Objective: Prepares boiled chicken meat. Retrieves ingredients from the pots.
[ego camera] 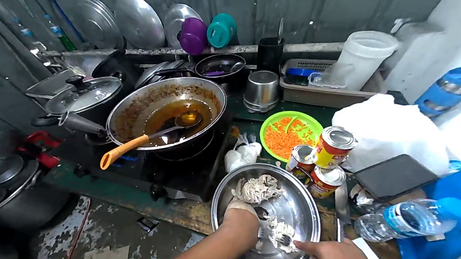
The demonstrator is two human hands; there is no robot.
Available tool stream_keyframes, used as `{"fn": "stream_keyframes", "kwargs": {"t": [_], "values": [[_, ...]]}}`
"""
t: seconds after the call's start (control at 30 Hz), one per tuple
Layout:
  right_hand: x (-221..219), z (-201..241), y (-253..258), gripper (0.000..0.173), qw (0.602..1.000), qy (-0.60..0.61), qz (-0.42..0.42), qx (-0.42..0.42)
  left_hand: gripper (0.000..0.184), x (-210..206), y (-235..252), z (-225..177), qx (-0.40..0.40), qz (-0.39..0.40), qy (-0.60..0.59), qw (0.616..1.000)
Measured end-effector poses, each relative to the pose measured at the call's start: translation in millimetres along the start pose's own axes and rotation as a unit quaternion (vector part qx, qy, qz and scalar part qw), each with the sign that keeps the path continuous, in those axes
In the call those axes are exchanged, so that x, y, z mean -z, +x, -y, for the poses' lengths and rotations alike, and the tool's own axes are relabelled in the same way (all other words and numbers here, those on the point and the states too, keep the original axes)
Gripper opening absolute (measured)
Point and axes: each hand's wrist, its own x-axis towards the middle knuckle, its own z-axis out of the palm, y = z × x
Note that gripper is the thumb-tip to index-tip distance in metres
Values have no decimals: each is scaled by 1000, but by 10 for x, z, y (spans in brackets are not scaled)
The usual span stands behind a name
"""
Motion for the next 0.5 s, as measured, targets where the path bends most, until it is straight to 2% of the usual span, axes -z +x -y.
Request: {"fn": "stream_keyframes", "kwargs": {"t": [0.17, 0.27, 0.4, 0.5], "values": [[-73, -48, 67, 51, 1000, 0, 8, -10, 30, -49, 70, -47, -8, 9, 5, 1000], [28, -119, 18, 48, 1000, -13, -12, -26, 32, -3, 51, -40, 4, 13, 6, 1000], [43, 7, -25, 48, 1000, -1, 2, 16, 32, -38, 42, -10, 5, 14, -6, 1000], [-19, 14, 27, 48, 1000, -1, 7, -2, 32, -39, 19, -4, 1, 17, -12, 1000]]}}
